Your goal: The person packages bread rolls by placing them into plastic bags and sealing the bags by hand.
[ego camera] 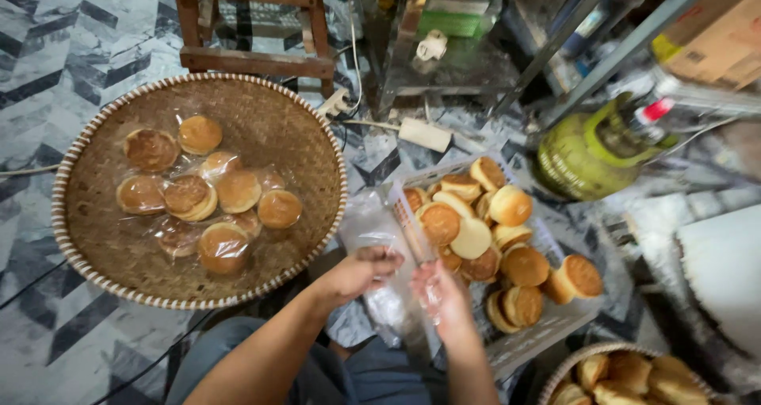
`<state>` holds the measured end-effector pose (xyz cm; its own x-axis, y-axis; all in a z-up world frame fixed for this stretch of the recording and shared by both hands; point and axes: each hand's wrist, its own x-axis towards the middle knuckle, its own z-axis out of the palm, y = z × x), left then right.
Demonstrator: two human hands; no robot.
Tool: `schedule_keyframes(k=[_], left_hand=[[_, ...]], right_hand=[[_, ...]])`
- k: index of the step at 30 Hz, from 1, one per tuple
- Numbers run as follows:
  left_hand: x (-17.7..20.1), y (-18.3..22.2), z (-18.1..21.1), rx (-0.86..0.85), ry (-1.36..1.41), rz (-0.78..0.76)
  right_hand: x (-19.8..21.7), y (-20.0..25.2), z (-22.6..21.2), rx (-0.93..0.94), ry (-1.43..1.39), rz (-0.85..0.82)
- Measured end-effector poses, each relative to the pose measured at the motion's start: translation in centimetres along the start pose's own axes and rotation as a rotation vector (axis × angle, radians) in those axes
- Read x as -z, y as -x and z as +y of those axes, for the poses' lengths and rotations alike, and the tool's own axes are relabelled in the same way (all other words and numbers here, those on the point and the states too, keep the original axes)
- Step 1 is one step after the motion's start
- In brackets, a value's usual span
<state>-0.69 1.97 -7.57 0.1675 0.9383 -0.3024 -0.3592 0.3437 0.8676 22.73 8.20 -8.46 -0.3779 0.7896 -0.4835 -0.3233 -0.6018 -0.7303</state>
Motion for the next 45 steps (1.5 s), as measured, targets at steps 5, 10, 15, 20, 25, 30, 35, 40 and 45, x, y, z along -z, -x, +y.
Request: schedule_keyframes(k=[5,10,15,20,25,30,35,40,45], left_hand=[[-0.7,2.1,3.0,0.064,0.313,-0.032],[-1.5,3.0,4.9,0.099,0.142,0.001],[-0.2,2.8,3.2,-0.157,-0.155,0.091],[-1.9,3.3,5.1,-0.055,-0.502,0.245],[-2.4,3.0,3.2,-0.347,-0.196,0.164],[-3.3,3.2,3.0,-0.274,-0.455,0.082],[-3.8,3.3,2.6,-0.338,-0.454,0.319],[-5.2,4.8,5.3,-0.627,-0.861,0.495],[-5.2,4.8,5.7,-0.754,-1.138,0.5]], right_hand=[[1.4,-0.3,0.2,-0.03,-0.288,-0.176],[-0.9,1.8,-1.8,-0.008,0.073,0.136],[0.0,1.6,-0.9,0.028,0.085,0.016],[-3.8,3.8,-3.6,0.175,0.243,0.12],[-6.3,6.4,-3.4,0.971,0.526,0.372],[-5.9,4.6,0.1,0.587,0.855,-0.043],[-4.7,3.7,1.4,0.435,0.771,0.192],[-12.3,8.1,-4.4,0.967,1.234,0.385],[-7.6,5.4,-1.9,0.888,1.037,0.32]])
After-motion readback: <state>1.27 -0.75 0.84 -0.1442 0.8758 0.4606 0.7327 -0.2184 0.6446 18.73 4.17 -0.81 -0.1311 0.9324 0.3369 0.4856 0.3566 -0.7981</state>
